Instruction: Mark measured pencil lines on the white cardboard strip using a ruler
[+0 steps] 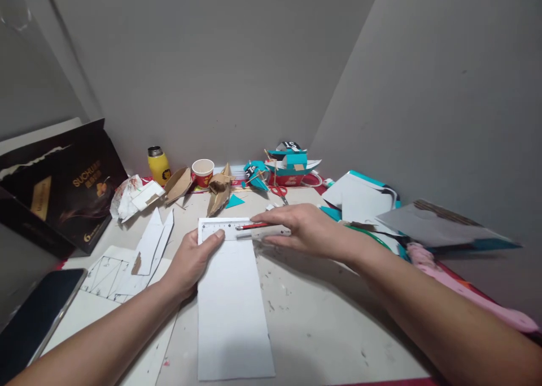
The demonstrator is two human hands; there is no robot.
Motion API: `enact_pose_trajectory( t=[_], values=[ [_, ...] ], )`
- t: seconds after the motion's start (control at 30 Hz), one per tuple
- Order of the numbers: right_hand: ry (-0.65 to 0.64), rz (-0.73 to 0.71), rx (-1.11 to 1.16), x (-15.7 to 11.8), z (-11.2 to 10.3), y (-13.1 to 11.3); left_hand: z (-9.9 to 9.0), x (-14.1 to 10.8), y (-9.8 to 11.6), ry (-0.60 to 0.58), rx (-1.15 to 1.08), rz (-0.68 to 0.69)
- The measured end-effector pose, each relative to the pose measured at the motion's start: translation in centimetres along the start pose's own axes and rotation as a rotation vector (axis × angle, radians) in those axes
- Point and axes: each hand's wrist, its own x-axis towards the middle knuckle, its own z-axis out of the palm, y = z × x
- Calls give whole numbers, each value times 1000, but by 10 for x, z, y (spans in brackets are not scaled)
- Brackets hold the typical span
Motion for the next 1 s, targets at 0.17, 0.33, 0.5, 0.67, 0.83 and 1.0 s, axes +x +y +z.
enact_pose_trajectory(
  t=[0.17, 0.33, 0.5, 0.67, 0.83, 1.0],
  values=[
    [-2, 1, -24, 0, 1, -1, 2, -1, 2, -16, -2, -3],
    [13, 14, -35, -1, 1, -2, 1, -1, 0, -19, 16, 4],
    [8, 35, -28, -2, -2, -4, 0, 0, -2, 1, 46, 7],
    [-31, 87, -54, -2, -3, -7, 1, 1, -1, 8, 55, -14],
    [-14, 72, -34, -1, -1, -5, 0, 0, -2, 6, 45, -6],
    [-34, 69, -10, -1, -1, -6, 1, -1, -3, -2, 20, -7]
  ],
)
